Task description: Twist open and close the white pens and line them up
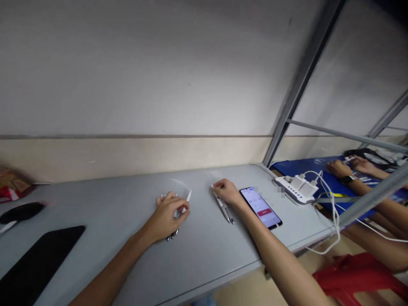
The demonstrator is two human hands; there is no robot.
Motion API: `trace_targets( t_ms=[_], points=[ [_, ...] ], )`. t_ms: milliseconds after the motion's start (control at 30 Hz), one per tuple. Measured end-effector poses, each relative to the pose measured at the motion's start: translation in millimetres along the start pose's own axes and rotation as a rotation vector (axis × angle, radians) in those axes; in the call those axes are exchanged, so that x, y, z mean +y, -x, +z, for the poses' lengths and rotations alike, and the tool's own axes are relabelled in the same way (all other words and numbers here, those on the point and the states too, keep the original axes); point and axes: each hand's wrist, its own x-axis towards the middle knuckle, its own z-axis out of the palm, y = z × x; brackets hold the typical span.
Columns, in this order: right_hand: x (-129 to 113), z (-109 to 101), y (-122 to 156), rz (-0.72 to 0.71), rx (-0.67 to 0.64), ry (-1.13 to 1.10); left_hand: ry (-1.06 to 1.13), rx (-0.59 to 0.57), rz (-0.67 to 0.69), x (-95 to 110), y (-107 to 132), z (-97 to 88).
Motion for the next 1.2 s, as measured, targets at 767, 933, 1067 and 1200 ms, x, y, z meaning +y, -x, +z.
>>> trace_targets(
  t_ms=[767,933,1067,1200],
  points=[
    [-25,3,16,-0.463,-0.139,-0.114,0.172,0.038,-0.032,3,-5,-8.3],
    [-34,12,25,-0.59,-0.269,-0.075,0.184,0.031,-0.029,1,-4,-5.7],
    [-30,17,22,-0.577,-0.211,0.013,0.195,0.083,-0.078,-3,-3,-2.4],
    [-28,19,21,-0.412,-0.169,0.046,0.117,0.077,-0.056,-8,-3,-0.7]
  ],
)
